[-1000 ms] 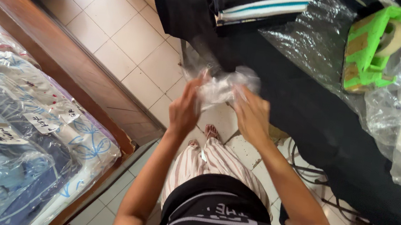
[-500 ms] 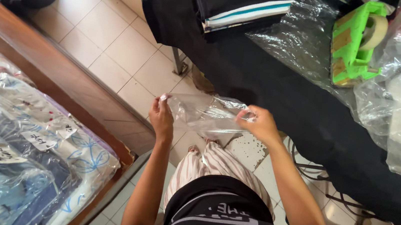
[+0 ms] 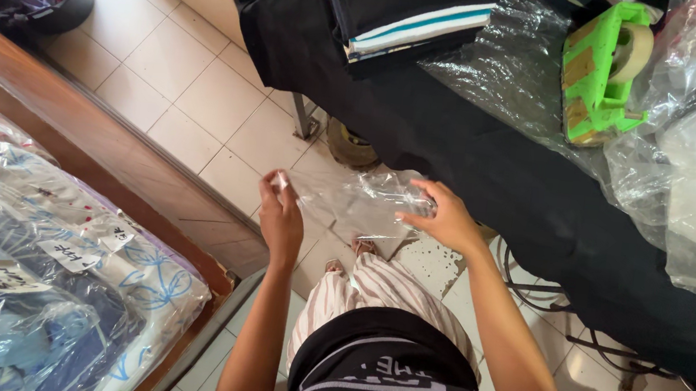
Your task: The person folds a black garment and places it into a clear plastic bag. They then seal the bag using a green tape dispenser and apply a small white label to the package.
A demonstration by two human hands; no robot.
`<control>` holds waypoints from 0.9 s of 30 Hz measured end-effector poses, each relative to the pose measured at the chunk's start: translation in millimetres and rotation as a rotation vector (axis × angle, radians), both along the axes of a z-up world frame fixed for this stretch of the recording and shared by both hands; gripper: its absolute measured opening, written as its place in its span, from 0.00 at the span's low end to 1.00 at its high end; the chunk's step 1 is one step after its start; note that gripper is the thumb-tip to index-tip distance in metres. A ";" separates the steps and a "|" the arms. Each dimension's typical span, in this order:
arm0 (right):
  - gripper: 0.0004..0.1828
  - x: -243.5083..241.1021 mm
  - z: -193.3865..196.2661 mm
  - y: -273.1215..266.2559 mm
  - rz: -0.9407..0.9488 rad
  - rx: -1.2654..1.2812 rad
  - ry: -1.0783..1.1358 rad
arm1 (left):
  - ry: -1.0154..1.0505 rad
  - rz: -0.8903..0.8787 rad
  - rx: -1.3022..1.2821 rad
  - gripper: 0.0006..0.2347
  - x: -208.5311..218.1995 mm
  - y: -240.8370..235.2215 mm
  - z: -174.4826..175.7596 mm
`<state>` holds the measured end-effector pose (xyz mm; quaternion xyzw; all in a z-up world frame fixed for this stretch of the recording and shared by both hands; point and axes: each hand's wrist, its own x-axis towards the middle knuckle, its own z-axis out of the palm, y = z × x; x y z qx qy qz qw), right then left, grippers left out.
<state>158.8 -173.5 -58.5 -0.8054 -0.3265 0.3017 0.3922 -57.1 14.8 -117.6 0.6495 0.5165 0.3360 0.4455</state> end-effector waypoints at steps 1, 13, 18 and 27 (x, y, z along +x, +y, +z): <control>0.32 -2.4 8.1 -3.7 -0.042 0.009 0.070 | -0.053 -0.028 -0.069 0.13 -1.6 1.7 4.9; 0.06 25.6 44.5 -11.7 -0.611 0.562 -0.057 | -0.140 -0.206 -0.129 0.11 24.3 13.9 93.8; 0.08 29.8 50.9 -14.0 -0.704 0.458 -0.039 | -0.256 -0.213 -0.255 0.11 38.6 20.1 77.6; 0.08 30.1 38.2 -24.1 -0.589 0.458 -0.178 | -0.355 -0.223 -0.363 0.12 47.7 12.0 59.0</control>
